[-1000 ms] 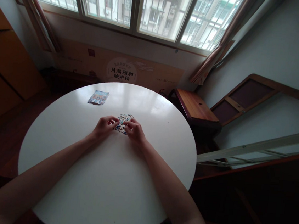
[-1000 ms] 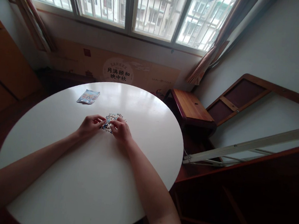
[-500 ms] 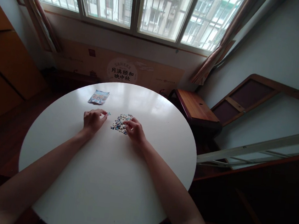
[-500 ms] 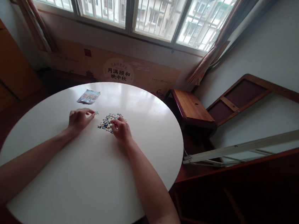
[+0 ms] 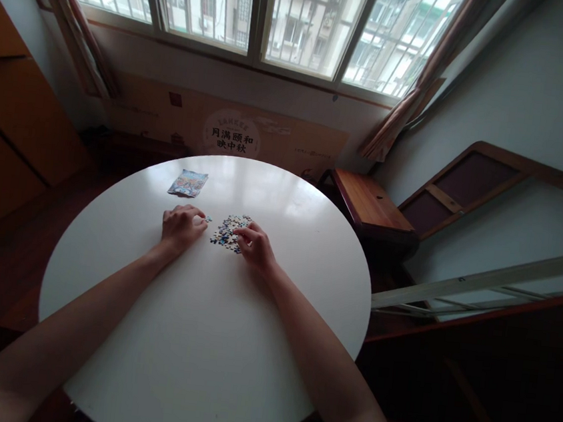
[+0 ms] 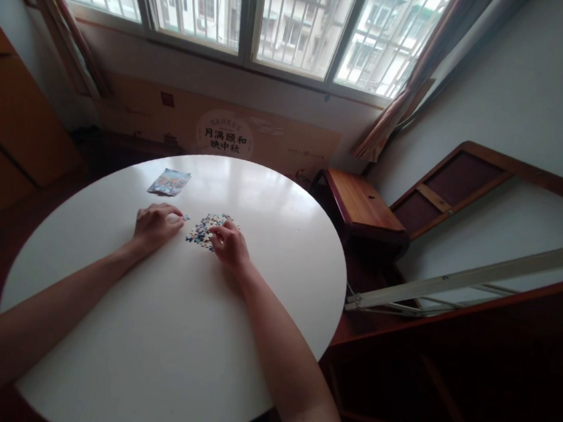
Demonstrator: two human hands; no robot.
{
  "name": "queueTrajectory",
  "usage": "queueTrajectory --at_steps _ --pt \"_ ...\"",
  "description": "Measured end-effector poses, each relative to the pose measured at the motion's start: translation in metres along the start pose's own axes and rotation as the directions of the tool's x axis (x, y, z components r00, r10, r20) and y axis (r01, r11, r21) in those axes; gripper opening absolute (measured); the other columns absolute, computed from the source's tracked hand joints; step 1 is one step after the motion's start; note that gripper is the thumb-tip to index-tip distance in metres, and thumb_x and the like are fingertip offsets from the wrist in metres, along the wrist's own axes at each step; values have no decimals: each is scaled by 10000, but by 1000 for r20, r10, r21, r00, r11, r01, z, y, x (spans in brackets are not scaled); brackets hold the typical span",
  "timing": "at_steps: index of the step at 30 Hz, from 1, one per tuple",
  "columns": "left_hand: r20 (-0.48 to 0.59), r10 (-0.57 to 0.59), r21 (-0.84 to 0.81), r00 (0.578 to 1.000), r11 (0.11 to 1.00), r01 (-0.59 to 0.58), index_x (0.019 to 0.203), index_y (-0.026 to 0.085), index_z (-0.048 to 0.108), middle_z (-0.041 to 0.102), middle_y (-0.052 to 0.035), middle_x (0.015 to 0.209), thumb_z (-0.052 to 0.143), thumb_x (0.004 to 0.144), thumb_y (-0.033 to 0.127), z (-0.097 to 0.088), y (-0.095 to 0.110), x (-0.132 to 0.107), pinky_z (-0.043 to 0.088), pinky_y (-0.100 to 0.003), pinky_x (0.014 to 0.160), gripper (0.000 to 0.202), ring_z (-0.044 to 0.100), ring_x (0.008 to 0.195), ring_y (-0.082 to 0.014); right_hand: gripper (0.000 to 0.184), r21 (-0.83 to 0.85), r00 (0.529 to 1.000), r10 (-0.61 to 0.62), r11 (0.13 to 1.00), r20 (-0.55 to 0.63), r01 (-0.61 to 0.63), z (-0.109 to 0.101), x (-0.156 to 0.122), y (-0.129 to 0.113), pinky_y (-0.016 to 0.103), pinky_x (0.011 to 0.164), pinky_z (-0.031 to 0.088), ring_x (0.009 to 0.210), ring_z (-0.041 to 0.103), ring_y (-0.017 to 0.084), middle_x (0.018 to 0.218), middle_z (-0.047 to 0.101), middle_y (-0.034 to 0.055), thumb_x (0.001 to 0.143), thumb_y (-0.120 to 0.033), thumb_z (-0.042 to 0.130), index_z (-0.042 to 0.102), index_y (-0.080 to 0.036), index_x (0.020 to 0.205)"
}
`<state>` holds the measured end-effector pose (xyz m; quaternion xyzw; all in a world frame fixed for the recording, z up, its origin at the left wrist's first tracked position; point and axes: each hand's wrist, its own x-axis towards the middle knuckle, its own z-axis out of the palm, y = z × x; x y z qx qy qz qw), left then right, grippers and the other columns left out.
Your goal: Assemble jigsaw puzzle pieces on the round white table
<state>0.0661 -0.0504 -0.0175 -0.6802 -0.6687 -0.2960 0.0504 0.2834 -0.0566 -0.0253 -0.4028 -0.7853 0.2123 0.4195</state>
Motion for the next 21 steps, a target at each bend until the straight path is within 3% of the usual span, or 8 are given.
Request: queueTrajectory --at_steps 8,15,21 --pt "34 84 -117 996 990 -80 758 228 712 724 -52 996 544 782 285 -1 7 -2 289 -434 911 178 574 1027 -283 228 -4 1000 -10 1000 6 10 -1 0 -2 228 680 443 666 523 101 792 524 6 806 -124 515 710 -191 904" --pt "106 153 -43 983 988 -149 934 253 718 655 -44 1179 509 827 357 7 7 -2 288 -453 915 256 512 1086 -305 220 -15 1000 -23 1000 8 23 2 0 1 234 705 448 672 529 103 803 537 12 805 -119 523 712 -188 895" --pt "272 105 50 957 991 -123 1136 279 647 559 -40 1310 340 915 436 13 6 12 298 -468 923 410 452 1139 -313 222 -13 999 -27 1000 21 28 4 2 2 225 702 446 670 527 97 801 539 8 807 -124 523 712 -184 907"
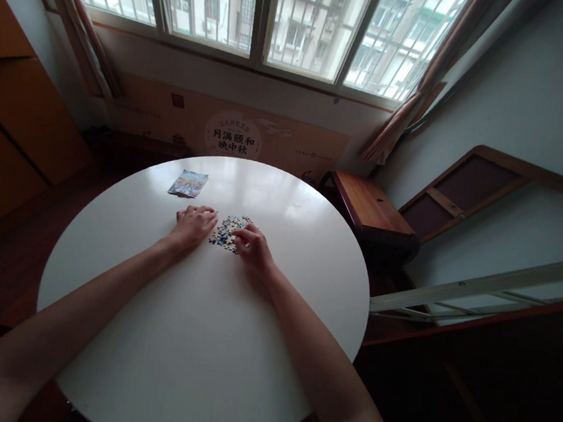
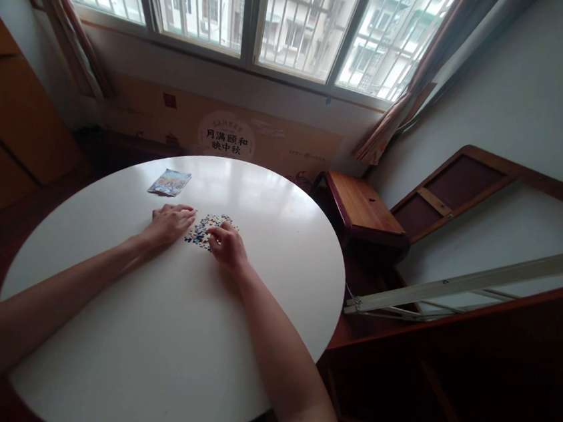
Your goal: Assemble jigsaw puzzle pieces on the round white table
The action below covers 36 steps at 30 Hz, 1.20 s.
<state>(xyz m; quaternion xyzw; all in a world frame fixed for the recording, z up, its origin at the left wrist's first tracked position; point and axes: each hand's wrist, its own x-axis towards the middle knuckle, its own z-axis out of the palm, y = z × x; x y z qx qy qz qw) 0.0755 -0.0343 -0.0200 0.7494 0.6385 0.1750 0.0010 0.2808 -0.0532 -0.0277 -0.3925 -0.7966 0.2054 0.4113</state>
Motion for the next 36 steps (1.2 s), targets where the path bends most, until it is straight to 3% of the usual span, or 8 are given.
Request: queueTrajectory --at_steps 7,11,14,19,25,31,36 --pt "198 28 52 980 998 -39 1273 276 536 458 -32 1409 216 944 377 0 1 46 275 -538 963 469 388 1227 -324 221 -10 1000 17 1000 16 -17 0 -1 -1 223 707 445 679 533 98 826 553 13 817 -135 522 714 -197 908" --pt "243 -8 83 970 996 -12 1308 274 496 392 -68 1450 212 939 387 7 8 68 243 -610 972 479 353 1246 -358 230 -5 1000 17 1000 18 -17 -2 -1 -3 228 700 445 690 542 105 839 566 19 814 -133 519 719 -199 907" --pt "261 -21 115 965 993 -9 1355 233 444 347 -110 1470 233 929 405 11 15 78 265 -607 959 505 339 1246 -384 233 1 1000 10 1000 9 -10 -2 -1 -5 229 689 444 692 543 111 828 565 22 818 -139 513 722 -194 907" --pt "254 -21 126 967 992 -11 1391 195 385 332 -128 1474 237 927 390 12 22 85 266 -586 972 524 338 1261 -364 225 -4 1000 -1 1000 8 1 -2 0 -3 232 702 446 690 540 113 817 560 21 821 -149 515 724 -188 896" --pt "117 -32 99 993 995 20 1359 184 405 425 -130 1412 253 929 321 9 22 84 293 -519 969 477 421 1213 -304 221 -10 999 30 1000 25 -29 2 1 0 229 716 449 696 544 109 846 564 20 818 -153 530 721 -199 919" --pt "127 54 111 990 991 -69 1222 207 529 472 -118 1363 225 949 369 12 20 81 306 -511 929 439 433 1177 -313 213 6 999 32 999 27 -32 2 0 0 225 711 451 677 535 102 844 563 18 812 -143 536 717 -192 912" --pt "155 56 128 986 989 -76 1264 204 508 434 -130 1396 232 946 387 15 21 85 300 -527 932 459 396 1208 -335 206 7 1000 26 1000 17 -26 0 0 -2 225 710 449 680 535 103 829 559 18 814 -148 538 716 -187 911"
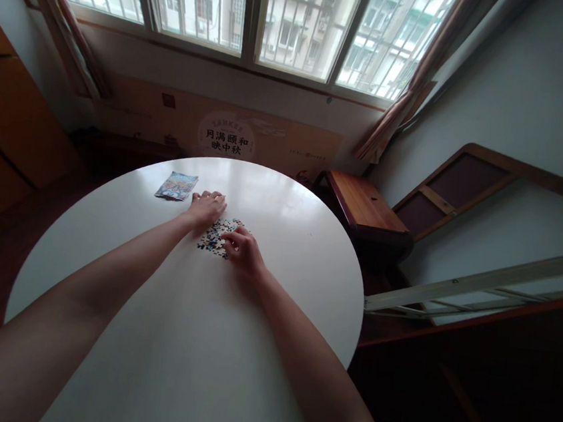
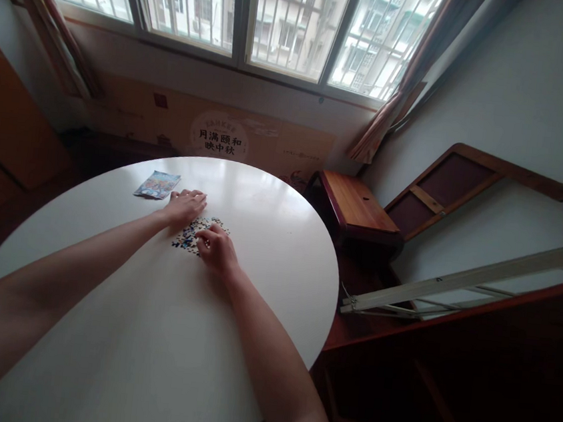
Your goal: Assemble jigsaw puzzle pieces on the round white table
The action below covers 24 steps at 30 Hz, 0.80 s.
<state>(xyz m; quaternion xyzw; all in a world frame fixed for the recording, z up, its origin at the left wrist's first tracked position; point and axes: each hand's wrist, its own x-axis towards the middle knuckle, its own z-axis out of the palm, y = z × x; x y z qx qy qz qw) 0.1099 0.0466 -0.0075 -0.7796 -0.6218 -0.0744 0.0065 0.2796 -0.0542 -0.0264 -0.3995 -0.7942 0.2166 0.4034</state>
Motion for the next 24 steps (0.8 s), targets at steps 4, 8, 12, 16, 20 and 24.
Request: queueTrajectory --at_steps 4,8,12,16,20,24 --pt "-38 -6 -15 999 1000 6 1322 177 461 445 -141 1386 264 934 363 -1 3 3 314 -525 931 473 422 1190 -338 209 21 1000 2 1000 -9 -2 -1 0 0 223 706 447 681 535 101 829 561 16 806 -138 538 717 -193 898" --pt "-188 -61 -74 980 996 48 1346 185 441 490 -129 1337 339 898 275 -6 9 -4 350 -454 915 467 482 1141 -301 217 34 997 30 999 -74 -27 -2 1 1 223 697 447 675 535 104 814 558 16 812 -140 513 714 -179 883" --pt "-292 -57 -139 955 990 17 1220 209 564 587 -97 1208 414 857 242 -16 14 -24 375 -400 882 394 521 1097 -285 220 -36 981 102 993 -166 -109 -7 3 3 235 715 450 685 541 118 804 568 22 825 -163 497 708 -172 889" --pt "-283 -61 -265 957 964 -17 1013 208 672 684 -57 946 443 852 265 -21 13 -55 403 -329 804 285 607 905 -222 235 -116 958 177 972 -225 -206 -13 5 6 259 748 452 691 551 132 826 587 39 835 -164 482 705 -165 909" --pt "-205 -98 -417 974 909 3 958 203 689 670 -14 718 481 832 324 -15 11 -87 396 -260 625 271 602 651 -161 228 -147 944 235 951 -232 -273 -14 4 10 254 733 450 676 556 130 820 602 39 826 -169 493 712 -175 887" --pt "-186 -36 -473 982 879 -57 927 190 694 599 13 600 479 838 357 -6 10 -113 343 -228 545 286 526 541 -122 229 -161 948 248 946 -198 -281 -13 3 8 245 723 446 691 574 134 803 626 32 819 -179 498 717 -189 883"
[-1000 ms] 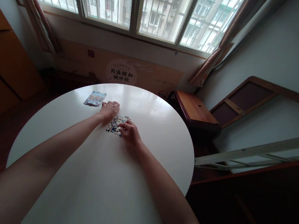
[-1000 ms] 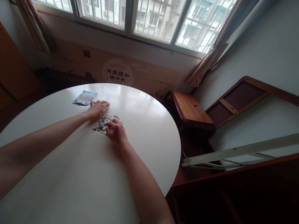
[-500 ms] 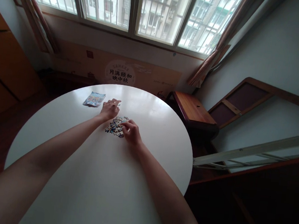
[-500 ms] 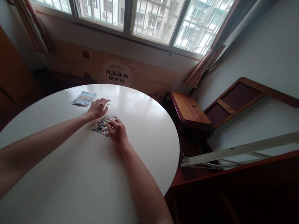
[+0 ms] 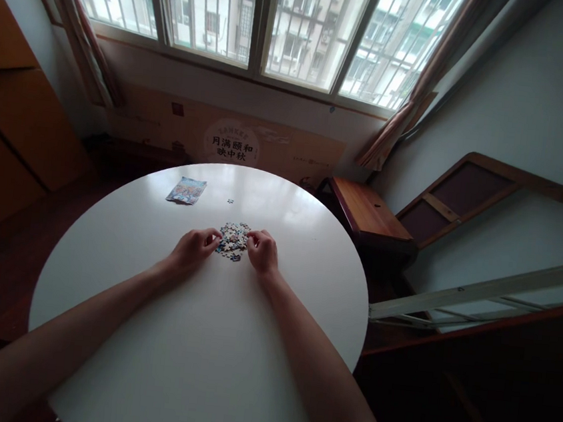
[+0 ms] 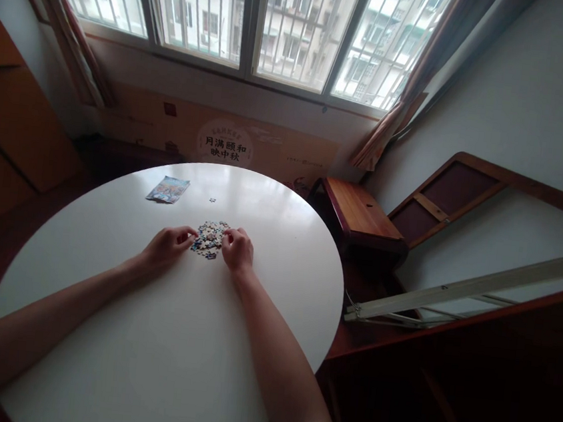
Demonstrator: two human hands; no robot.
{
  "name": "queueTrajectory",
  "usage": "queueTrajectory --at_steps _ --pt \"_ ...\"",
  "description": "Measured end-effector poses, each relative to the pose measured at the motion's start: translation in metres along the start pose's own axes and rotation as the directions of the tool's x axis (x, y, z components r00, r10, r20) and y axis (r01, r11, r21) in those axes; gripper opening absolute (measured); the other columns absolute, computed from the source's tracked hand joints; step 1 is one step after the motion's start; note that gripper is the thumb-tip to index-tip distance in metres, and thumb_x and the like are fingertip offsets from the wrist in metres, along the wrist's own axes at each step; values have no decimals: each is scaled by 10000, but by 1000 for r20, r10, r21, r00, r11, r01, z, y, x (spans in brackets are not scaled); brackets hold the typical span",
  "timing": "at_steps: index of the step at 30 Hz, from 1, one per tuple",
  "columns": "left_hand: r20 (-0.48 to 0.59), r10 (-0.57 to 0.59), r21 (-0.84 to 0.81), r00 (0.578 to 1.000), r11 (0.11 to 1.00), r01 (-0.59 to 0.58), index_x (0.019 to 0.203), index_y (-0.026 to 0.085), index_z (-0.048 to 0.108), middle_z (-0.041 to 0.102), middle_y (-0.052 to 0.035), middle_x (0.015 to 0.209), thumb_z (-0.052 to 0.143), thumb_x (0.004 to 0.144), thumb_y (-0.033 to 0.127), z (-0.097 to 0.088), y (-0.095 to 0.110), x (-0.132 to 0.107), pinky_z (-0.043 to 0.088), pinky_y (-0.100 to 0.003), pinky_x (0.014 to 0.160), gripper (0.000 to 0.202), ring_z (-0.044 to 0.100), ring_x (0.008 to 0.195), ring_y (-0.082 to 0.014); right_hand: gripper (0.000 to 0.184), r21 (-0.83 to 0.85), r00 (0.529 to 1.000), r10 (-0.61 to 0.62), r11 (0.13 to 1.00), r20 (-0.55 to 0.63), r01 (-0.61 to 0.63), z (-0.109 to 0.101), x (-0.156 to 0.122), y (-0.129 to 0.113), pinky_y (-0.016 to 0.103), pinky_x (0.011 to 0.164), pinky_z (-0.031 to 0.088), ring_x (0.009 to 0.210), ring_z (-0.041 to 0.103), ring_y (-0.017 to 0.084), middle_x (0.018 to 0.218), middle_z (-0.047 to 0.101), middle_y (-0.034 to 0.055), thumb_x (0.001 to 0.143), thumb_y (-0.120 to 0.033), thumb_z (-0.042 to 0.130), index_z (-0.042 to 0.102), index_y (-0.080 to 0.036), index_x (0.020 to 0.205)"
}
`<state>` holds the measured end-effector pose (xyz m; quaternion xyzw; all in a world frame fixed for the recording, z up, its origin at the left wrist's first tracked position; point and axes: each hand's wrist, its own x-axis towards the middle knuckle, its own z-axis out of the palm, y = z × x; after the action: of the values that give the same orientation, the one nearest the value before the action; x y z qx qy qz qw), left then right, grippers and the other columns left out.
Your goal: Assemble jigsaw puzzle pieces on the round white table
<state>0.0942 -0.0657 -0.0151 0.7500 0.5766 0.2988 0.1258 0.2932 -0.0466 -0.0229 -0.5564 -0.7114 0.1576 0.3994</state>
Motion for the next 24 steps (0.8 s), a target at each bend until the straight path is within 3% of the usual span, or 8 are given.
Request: queueTrajectory --at_steps 5,11,17,24 --pt "1 59 -10 998 998 -59 935 180 695 506 41 528 475 839 349 -2 -2 -9 299 -213 530 293 437 488 -94 236 -13 999 25 1000 47 -25 -2 -2 -2 255 726 444 717 599 149 832 682 37 814 -187 504 714 -196 922" --pt "44 55 -100 997 994 -51 909 164 699 430 62 472 480 820 323 -2 -7 -4 271 -207 506 285 370 455 -85 233 -72 994 23 997 105 -15 -2 -4 -1 240 670 433 620 571 135 684 646 -5 810 -220 538 708 -236 968" --pt "96 93 -35 991 995 -90 992 189 704 518 39 528 482 831 317 -1 -4 -7 300 -206 535 303 422 495 -94 230 -22 990 -120 992 77 122 -2 -6 -4 225 690 434 661 560 116 792 603 15 824 -190 516 711 -203 947" --pt "154 141 48 978 988 -150 1112 248 686 579 22 572 499 849 365 -5 1 -9 298 -206 532 344 477 513 -106 221 -3 985 -138 990 107 140 0 -10 -9 232 700 441 679 551 115 816 577 14 832 -182 520 705 -202 952"
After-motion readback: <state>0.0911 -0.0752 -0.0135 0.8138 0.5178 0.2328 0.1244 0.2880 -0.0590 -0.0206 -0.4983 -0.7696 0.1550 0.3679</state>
